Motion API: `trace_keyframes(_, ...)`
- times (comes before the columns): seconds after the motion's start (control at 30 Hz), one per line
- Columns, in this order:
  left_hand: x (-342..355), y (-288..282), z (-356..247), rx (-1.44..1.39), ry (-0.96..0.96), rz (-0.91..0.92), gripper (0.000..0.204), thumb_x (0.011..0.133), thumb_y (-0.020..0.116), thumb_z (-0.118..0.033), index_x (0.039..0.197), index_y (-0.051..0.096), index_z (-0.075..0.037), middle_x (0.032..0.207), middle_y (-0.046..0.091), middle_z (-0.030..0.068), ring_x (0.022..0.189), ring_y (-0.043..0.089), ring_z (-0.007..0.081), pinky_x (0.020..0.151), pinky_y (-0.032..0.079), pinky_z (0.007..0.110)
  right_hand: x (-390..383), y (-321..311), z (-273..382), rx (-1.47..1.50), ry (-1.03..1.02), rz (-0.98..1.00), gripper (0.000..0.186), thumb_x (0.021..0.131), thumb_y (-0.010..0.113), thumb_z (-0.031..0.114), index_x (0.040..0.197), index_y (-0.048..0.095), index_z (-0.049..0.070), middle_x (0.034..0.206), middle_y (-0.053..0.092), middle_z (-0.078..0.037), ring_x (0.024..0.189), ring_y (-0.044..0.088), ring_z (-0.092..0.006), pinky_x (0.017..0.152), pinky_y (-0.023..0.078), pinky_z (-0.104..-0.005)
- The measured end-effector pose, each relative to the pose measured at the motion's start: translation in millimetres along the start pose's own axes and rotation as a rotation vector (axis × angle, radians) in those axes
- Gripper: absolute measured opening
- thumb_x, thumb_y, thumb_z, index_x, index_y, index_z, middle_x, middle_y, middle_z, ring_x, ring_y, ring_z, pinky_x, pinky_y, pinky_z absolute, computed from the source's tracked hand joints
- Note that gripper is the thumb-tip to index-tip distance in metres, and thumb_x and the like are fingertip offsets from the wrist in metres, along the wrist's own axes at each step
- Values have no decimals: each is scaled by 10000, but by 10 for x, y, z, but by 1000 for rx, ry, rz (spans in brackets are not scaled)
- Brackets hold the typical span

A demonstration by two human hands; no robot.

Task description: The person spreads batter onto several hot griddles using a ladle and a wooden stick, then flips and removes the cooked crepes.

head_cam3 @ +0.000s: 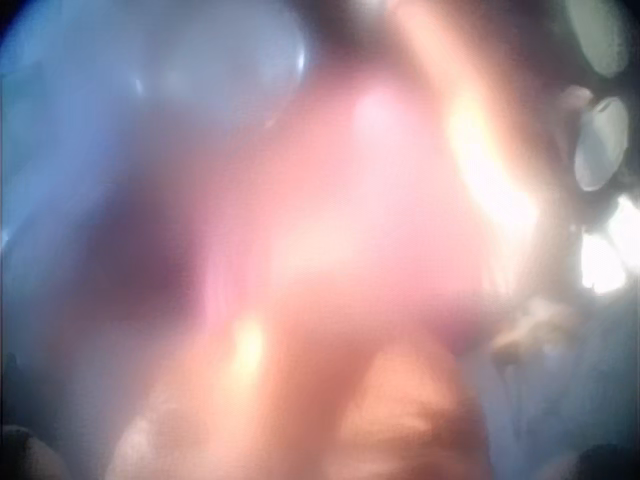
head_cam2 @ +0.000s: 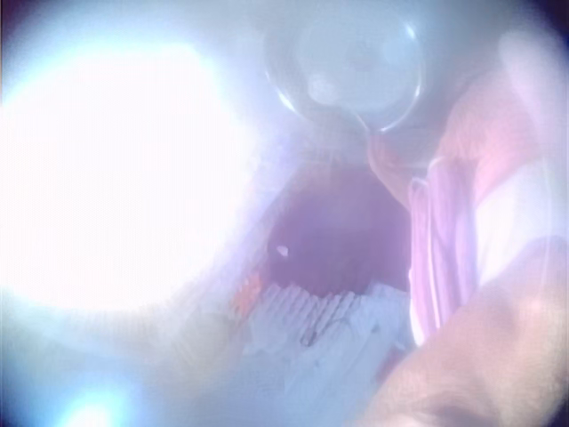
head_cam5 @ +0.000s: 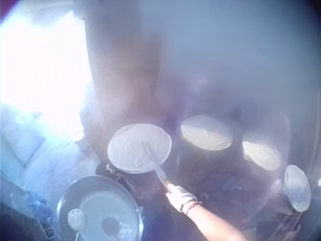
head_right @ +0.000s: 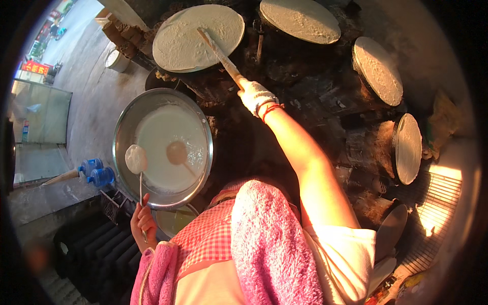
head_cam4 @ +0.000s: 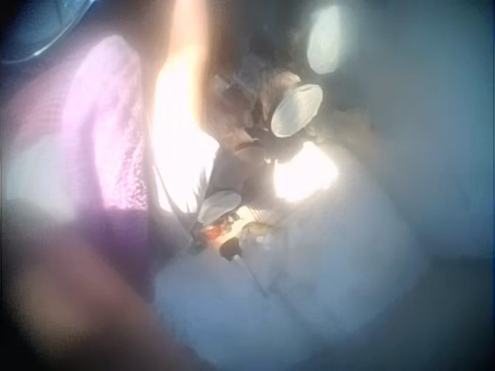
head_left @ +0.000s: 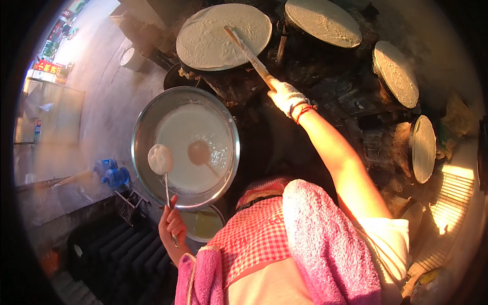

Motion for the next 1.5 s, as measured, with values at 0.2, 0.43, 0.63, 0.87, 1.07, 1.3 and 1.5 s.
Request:
trace_keyframes(0.2,-101,-46,64,252,97,-101,443,1116,357,-235,1490,373,1,699,356,-31,463,331,42,397,295,218,-442,-96,-55,-392,22,113,462,1007,547,316,1454,444,262,1131,684,-203,1070,658,-423,904,537,-545)
trace_keyframes(0.43,90,254,1,699,79,-170,385,1093,414,-190,1443,456,-36,670,363,-41,426,293,35,370,253,207,-423,14,-15,13,118,96,488,977,593,236,1447,461,231,1115,686,-232,1058,646,-445,874,546,-505)
trace_keyframes(0.63,573,640,371,1127,-131,-255,338,1062,488,-176,1384,514,-76,645,383,-21,412,295,60,376,235,227,-1637,55,-432,218,122,-12,488,943,650,219,1417,547,165,1236,668,-177,1147,633,-361,988,502,-400)
trace_keyframes(0.87,1224,702,1819,1490,-728,-19,340,1051,493,-156,1374,491,-51,648,369,-27,436,320,76,381,260,245,-4597,154,-1578,931,825,-609,426,940,689,189,1352,615,111,884,561,63,598,442,-7,467,321,-186)
trace_keyframes(1.07,1154,469,4741,1473,-1438,128,328,1061,510,-224,1301,506,-1,632,345,-41,447,323,43,373,269,210,-6938,333,-1710,1307,1029,-1513,456,998,593,171,1448,516,147,887,593,56,594,460,-17,467,343,-184)
trace_keyframes(1.3,9,400,7286,1830,-1536,859,353,1049,492,-202,1385,504,-93,645,400,-46,445,338,39,379,266,216,-8060,4,-1849,1392,775,-1926,499,1005,586,228,1474,470,104,931,633,-4,592,487,-63,471,348,-242)
trace_keyframes(1.5,-335,83,8823,1936,-495,2260,481,989,589,-158,1452,511,-53,1137,688,176,1008,679,260,880,519,348,-8446,-302,-1959,1433,588,-2225,553,1019,560,225,1523,390,73,935,643,-16,577,465,-54,451,309,-231)
Point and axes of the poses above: each hand's wrist, its own x-axis towards the middle knuckle, its own y-axis out of the palm, z = x × y, the point moved 2 cm from there along x, towards the middle knuckle
